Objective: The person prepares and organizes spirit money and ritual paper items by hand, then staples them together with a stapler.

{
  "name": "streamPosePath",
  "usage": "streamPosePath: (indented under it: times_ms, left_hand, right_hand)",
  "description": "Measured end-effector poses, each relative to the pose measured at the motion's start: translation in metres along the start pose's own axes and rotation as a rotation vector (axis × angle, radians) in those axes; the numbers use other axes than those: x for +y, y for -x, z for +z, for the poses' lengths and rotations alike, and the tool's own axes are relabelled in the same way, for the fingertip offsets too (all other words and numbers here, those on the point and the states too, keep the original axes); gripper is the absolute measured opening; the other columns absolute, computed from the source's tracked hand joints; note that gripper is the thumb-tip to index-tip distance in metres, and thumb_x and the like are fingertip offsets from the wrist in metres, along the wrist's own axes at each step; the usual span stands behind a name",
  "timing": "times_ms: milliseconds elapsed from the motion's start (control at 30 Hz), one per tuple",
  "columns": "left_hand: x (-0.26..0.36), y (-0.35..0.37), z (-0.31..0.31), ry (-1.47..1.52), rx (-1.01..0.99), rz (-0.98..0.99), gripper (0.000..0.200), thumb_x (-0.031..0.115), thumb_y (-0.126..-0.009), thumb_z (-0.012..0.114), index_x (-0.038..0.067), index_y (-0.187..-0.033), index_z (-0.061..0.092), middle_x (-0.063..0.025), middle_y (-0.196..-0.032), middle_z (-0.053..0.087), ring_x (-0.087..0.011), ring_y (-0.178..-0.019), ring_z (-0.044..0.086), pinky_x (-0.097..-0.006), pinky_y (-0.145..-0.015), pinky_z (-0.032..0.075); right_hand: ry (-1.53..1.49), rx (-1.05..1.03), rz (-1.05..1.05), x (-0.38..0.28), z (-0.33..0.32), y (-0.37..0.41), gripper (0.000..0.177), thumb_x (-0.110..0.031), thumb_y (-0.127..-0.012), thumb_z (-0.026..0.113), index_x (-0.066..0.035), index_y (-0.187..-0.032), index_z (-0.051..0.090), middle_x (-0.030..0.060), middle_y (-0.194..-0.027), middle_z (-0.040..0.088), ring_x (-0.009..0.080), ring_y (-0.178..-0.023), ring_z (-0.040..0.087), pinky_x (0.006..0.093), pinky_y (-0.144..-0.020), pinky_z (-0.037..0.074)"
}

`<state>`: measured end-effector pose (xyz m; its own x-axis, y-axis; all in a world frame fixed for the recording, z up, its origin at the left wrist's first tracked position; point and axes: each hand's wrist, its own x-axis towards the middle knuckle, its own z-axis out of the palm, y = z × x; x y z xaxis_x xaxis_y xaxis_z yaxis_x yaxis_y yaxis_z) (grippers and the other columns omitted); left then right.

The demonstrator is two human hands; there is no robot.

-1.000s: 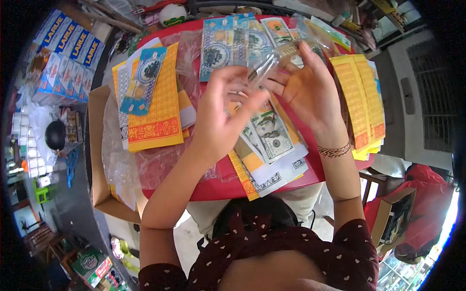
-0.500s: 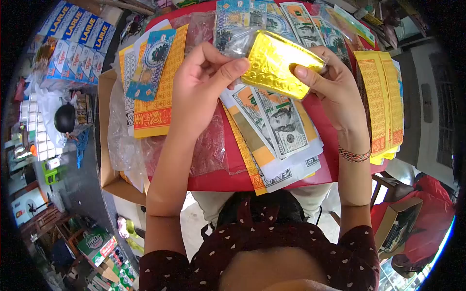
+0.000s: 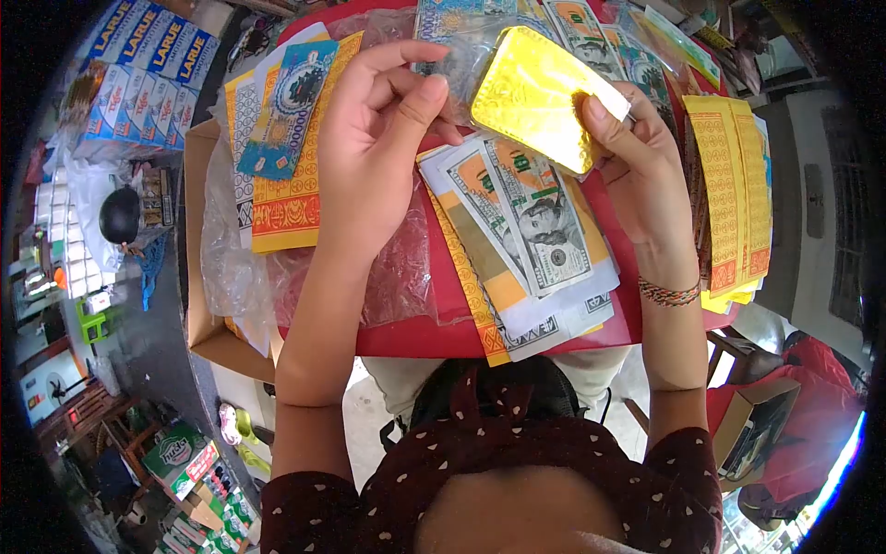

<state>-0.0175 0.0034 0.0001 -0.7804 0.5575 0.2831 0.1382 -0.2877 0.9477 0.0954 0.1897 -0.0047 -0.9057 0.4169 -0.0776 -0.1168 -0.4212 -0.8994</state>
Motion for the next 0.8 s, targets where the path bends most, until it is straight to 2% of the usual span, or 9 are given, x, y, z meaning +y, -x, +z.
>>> streamPosePath:
  times_ms: [200, 267, 400, 467, 500, 567, 700, 767, 800]
  left_hand:
    - [0.000, 0.003, 0.000, -0.100, -0.105, -0.044, 0.021, 0.013, -0.096, 0.058, 0.001, -0.112, 0.055, -0.0051, -0.090, 0.062, -0.0097, -0.079, 0.060, -0.0220, -0.072, 0.050]
    - [0.008, 0.003, 0.002, 0.043, -0.104, -0.188, 0.019, 0.013, -0.095, 0.058, 0.000, -0.110, 0.058, -0.0059, -0.102, 0.061, -0.0133, -0.087, 0.060, -0.0270, -0.083, 0.047]
    - [0.008, 0.000, -0.001, 0.107, -0.141, -0.298, 0.022, 0.014, -0.092, 0.064, 0.003, -0.110, 0.057, -0.0048, -0.104, 0.061, -0.0100, -0.088, 0.059, -0.0236, -0.077, 0.047]
    - [0.002, 0.004, 0.002, -0.122, -0.113, -0.080, 0.020, 0.014, -0.089, 0.068, 0.003, -0.104, 0.061, -0.0040, -0.103, 0.060, -0.0084, -0.087, 0.057, -0.0225, -0.074, 0.045]
    - [-0.001, 0.004, 0.000, -0.122, -0.113, -0.080, 0.020, 0.014, -0.089, 0.068, 0.003, -0.104, 0.061, -0.0040, -0.103, 0.060, -0.0084, -0.087, 0.057, -0.0225, -0.074, 0.045]
    - [-0.005, 0.001, -0.005, -0.833, 0.020, 0.402, 0.018, 0.014, -0.086, 0.072, 0.002, -0.097, 0.064, -0.0047, -0.101, 0.062, -0.0072, -0.079, 0.053, -0.0206, -0.070, 0.043]
    - [-0.001, 0.001, 0.002, -0.443, -0.006, 0.308, 0.017, 0.012, -0.081, 0.075, 0.001, -0.091, 0.066, -0.0044, -0.097, 0.061, -0.0077, -0.072, 0.049, -0.0206, -0.069, 0.041]
    - [0.005, 0.003, 0.004, -0.155, -0.050, -0.003, 0.017, 0.014, -0.085, 0.068, 0.001, -0.097, 0.066, -0.0069, -0.096, 0.059, -0.0091, -0.069, 0.048, -0.0218, -0.068, 0.041]
    - [0.005, 0.001, -0.002, -0.160, -0.051, -0.003, 0.017, 0.014, -0.085, 0.068, 0.001, -0.097, 0.066, -0.0069, -0.096, 0.059, -0.0091, -0.069, 0.048, -0.0218, -0.068, 0.041]
  right_hand:
    - [0.347, 0.075, -0.128, -0.015, -0.001, 0.004, 0.027, -0.013, -0.087, 0.071, 0.001, -0.107, 0.059, 0.0062, -0.093, 0.068, 0.0079, -0.083, 0.063, 0.0216, -0.073, 0.050]
    - [0.434, 0.096, -0.189, -0.019, -0.002, 0.004, 0.027, -0.012, -0.087, 0.071, 0.002, -0.107, 0.058, 0.0067, -0.094, 0.068, 0.0077, -0.085, 0.063, 0.0212, -0.073, 0.050]
    - [0.404, 0.007, -0.213, -0.020, -0.006, 0.003, 0.026, -0.009, -0.087, 0.070, 0.002, -0.106, 0.058, 0.0072, -0.095, 0.069, 0.0085, -0.086, 0.063, 0.0216, -0.075, 0.050]
    - [0.378, -0.017, -0.193, -0.018, -0.006, 0.002, 0.026, -0.009, -0.087, 0.070, 0.002, -0.106, 0.058, 0.0073, -0.095, 0.069, 0.0086, -0.087, 0.063, 0.0217, -0.075, 0.050]
    - [0.427, -0.014, -0.245, -0.015, -0.005, 0.002, 0.026, -0.010, -0.087, 0.071, 0.003, -0.106, 0.058, 0.0075, -0.095, 0.069, 0.0085, -0.086, 0.063, 0.0218, -0.075, 0.051]
    - [0.475, -0.009, -0.296, -0.014, -0.004, 0.001, 0.027, -0.011, -0.087, 0.071, 0.003, -0.106, 0.058, 0.0076, -0.095, 0.069, 0.0084, -0.086, 0.063, 0.0219, -0.074, 0.051]
    - [0.527, 0.022, -0.276, -0.013, -0.005, 0.001, 0.028, -0.011, -0.087, 0.071, 0.003, -0.107, 0.058, 0.0089, -0.095, 0.069, 0.0091, -0.085, 0.063, 0.0226, -0.075, 0.052]
    - [0.513, 0.036, -0.289, -0.012, -0.003, 0.002, 0.028, -0.011, -0.087, 0.071, 0.002, -0.107, 0.058, 0.0092, -0.095, 0.069, 0.0093, -0.084, 0.064, 0.0228, -0.076, 0.052]
    - [0.474, 0.050, -0.292, -0.013, -0.002, 0.002, 0.028, -0.011, -0.086, 0.071, 0.002, -0.108, 0.058, 0.0092, -0.095, 0.069, 0.0093, -0.084, 0.064, 0.0227, -0.076, 0.051]
